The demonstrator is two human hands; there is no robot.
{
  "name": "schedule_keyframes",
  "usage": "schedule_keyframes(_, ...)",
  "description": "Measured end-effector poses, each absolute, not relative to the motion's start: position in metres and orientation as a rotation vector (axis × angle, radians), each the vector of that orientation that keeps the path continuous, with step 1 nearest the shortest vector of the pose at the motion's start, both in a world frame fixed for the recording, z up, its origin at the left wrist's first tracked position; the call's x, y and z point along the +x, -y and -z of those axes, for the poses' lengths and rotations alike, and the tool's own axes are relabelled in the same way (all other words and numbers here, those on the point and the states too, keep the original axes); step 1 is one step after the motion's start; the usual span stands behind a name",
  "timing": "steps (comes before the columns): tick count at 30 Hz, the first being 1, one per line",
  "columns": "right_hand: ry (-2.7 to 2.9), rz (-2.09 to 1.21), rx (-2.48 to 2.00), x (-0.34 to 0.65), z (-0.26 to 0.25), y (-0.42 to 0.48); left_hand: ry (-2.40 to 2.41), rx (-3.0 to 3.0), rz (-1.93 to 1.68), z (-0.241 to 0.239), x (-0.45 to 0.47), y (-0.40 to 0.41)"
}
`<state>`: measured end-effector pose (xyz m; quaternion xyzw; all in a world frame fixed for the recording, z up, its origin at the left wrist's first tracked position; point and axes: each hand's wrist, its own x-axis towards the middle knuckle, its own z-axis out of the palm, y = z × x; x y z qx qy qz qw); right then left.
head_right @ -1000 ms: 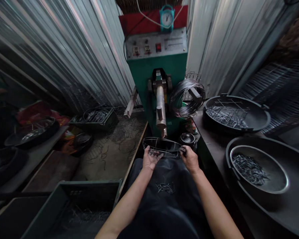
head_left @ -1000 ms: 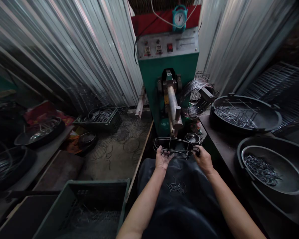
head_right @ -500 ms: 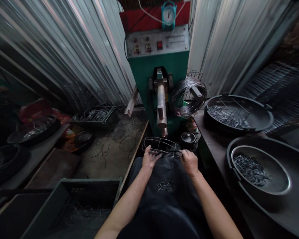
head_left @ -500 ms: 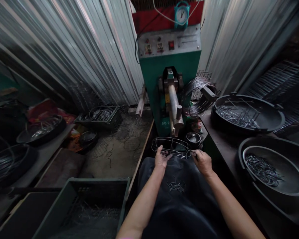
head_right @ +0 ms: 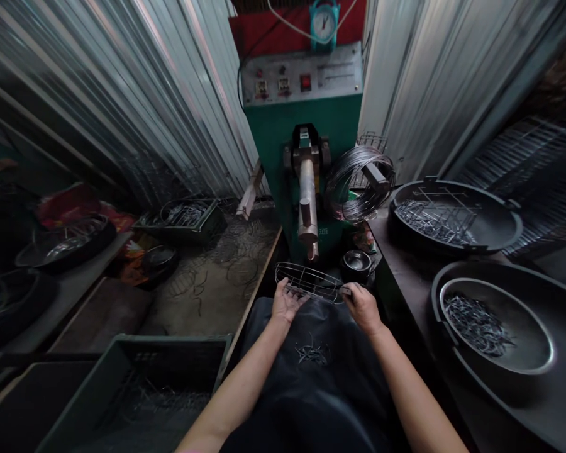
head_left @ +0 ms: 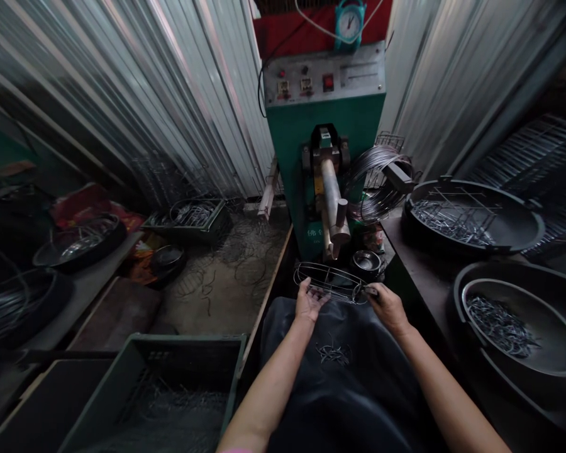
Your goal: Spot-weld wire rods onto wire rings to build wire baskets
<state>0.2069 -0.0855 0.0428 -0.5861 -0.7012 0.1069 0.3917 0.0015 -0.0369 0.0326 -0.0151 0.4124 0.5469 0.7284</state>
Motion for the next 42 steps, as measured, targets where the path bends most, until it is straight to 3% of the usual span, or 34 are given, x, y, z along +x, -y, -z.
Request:
schedule_keyframes(11, 1.036, -0.780, -1.324, 0.218, -0.060, 0.093, -0.903, -0.018, -1.255, -0.030, 0.000, 0.039)
schedule_keyframes(18, 1.173, -0.550, -1.212, 0.198, -0.078, 0.082, -0.926, 0.004, -1.320, -0.029, 0.008, 0.046)
schedule_keyframes(30, 1.570, -0.256, -0.994, 0.172, -0.068, 0.085, -0.932, 0.104, -1.459, -0.030, 0.016, 0.058)
schedule_keyframes(42, 1.417, -0.498, -1.193, 0.171, -0.055, 0.082, -0.985, 0.135, -1.480, -0.028, 0.014, 0.064)
